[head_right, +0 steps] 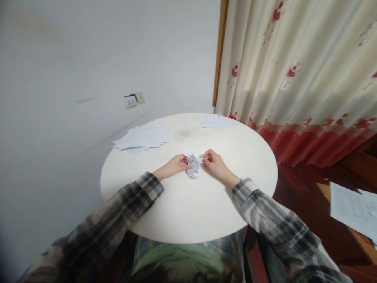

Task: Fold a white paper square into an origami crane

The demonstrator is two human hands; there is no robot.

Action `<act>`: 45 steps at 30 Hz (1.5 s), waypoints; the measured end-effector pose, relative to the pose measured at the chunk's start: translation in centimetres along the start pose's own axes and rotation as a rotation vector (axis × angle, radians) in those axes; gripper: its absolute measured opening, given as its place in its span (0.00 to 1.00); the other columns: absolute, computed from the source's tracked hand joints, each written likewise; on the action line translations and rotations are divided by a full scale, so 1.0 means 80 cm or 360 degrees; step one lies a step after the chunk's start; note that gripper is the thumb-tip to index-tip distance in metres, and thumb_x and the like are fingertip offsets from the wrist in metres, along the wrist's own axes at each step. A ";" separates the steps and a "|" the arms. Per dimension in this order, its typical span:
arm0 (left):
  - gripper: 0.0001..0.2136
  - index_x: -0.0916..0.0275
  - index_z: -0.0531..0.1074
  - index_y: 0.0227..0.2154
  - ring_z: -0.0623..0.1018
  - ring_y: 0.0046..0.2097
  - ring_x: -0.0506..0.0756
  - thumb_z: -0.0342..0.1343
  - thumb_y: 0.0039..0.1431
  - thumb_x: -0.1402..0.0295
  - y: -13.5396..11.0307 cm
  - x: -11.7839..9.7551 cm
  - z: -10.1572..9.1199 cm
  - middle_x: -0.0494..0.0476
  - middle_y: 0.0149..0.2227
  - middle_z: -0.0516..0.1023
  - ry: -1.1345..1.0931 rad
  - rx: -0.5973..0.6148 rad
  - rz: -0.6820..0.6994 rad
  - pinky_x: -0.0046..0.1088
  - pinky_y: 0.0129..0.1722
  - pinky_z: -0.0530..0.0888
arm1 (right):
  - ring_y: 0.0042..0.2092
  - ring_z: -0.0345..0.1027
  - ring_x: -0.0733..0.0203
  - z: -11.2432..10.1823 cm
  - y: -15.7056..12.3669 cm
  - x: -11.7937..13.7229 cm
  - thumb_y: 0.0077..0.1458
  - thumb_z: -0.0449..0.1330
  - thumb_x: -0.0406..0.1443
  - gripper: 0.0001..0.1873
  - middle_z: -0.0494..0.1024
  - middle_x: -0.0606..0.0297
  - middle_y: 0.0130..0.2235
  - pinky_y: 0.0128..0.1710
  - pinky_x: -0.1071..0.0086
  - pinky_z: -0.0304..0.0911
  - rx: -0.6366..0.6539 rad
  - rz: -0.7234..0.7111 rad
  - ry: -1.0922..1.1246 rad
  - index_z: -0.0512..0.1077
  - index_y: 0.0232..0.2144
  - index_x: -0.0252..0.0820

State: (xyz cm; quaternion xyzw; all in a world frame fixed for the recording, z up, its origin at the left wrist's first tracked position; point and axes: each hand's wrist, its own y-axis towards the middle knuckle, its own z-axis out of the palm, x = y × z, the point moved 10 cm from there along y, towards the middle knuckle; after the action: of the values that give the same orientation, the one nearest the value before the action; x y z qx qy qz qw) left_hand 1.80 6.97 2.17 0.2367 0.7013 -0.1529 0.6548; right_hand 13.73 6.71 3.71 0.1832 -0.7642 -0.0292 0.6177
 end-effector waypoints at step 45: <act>0.11 0.67 0.72 0.26 0.73 0.31 0.51 0.57 0.47 0.62 -0.005 -0.037 -0.032 0.54 0.27 0.74 0.0763 -0.0345 0.0226 0.25 0.32 0.69 | 0.23 0.53 0.69 -0.004 -0.008 0.047 0.47 0.55 0.35 0.07 0.62 0.71 0.20 0.24 0.75 0.48 -0.0017 -0.0435 -0.0931 0.64 0.21 0.39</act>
State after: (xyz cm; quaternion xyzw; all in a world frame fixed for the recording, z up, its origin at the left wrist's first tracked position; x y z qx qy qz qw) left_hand -0.50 7.61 5.32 0.2431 0.8302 0.0298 0.5007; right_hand 13.56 5.02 7.13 0.2649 -0.8775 -0.1674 0.3630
